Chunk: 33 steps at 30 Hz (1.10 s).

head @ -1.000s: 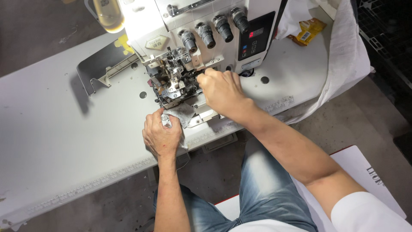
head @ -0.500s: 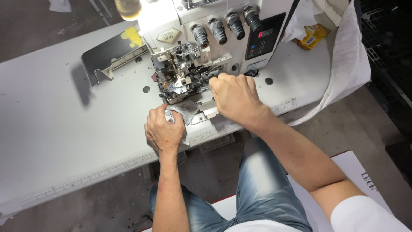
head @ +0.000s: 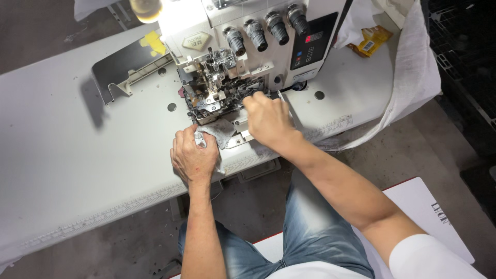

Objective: The person cleans and clears debris from an industrial sewing machine using a small tool and a cloth. They remove a metal plate to reach internal components, wipe down the area, and use the tool to extract small pieces of fabric or thread.

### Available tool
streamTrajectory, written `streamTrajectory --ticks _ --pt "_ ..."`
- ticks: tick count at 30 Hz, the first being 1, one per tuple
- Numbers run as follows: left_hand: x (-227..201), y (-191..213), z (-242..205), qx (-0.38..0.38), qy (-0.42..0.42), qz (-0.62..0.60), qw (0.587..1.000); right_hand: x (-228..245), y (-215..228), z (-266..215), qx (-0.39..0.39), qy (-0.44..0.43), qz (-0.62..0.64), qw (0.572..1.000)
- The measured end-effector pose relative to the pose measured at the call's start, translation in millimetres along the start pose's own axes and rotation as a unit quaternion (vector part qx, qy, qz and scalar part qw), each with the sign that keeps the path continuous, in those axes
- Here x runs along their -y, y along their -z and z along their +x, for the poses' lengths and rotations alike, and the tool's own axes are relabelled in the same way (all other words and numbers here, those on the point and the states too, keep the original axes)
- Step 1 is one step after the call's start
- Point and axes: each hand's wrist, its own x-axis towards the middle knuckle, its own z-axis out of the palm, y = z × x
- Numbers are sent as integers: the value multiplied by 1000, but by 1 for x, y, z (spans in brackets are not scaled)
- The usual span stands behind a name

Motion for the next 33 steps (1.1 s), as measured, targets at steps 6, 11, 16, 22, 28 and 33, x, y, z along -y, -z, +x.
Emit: streamTrajectory --ticks 6,11,16,22,28,33 --pt "0 1 0 -15 -8 -7 1000 -1 44 -17 51 -12 100 994" --pt "2 -2 -2 -18 -16 3 1000 -4 31 -11 3 -7 63 998" --pt "5 -4 -2 -21 -19 7 1000 -6 56 -25 42 7 149 988" --pt "6 -4 -1 -36 -32 -1 999 -34 77 -30 63 -86 17 994" --pt "6 -11 -1 -36 -66 38 996 -38 160 -48 150 -152 99 972" --pt "-8 2 -2 -32 -42 26 998 -110 185 -34 -186 -342 240 889"
